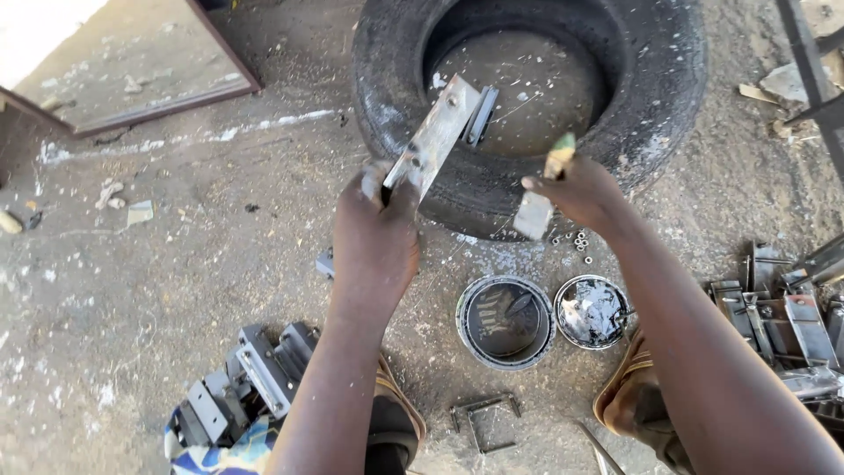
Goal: Applying a coating to metal brackets with a brush and assembling them onto a frame using bolts and nuts.
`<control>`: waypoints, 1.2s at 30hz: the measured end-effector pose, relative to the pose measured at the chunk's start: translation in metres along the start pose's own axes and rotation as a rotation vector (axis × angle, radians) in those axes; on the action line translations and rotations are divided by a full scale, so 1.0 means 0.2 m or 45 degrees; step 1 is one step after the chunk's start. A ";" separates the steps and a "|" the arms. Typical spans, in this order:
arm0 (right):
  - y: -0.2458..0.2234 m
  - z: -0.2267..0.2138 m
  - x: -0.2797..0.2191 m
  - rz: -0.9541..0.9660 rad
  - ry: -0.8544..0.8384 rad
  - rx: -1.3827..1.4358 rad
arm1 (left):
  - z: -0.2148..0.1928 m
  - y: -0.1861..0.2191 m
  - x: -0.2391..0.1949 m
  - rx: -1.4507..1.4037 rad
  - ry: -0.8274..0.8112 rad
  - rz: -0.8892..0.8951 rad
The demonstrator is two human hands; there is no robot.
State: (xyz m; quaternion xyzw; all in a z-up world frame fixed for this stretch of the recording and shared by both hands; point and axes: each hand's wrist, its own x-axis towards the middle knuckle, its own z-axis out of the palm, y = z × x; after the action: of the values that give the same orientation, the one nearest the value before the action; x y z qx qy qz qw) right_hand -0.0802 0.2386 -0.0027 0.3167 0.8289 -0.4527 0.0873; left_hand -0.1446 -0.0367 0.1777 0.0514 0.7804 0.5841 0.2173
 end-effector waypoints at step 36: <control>0.54 0.78 -0.64 0.444 0.163 -0.096 | 0.05 0.03 0.00 0.030 0.081 -0.045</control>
State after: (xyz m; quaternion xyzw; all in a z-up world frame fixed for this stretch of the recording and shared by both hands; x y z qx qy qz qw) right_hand 0.0625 0.0984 -0.1118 0.4801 0.7818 -0.3783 0.1231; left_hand -0.1416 -0.0261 0.1809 0.0216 0.7944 0.5724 0.2020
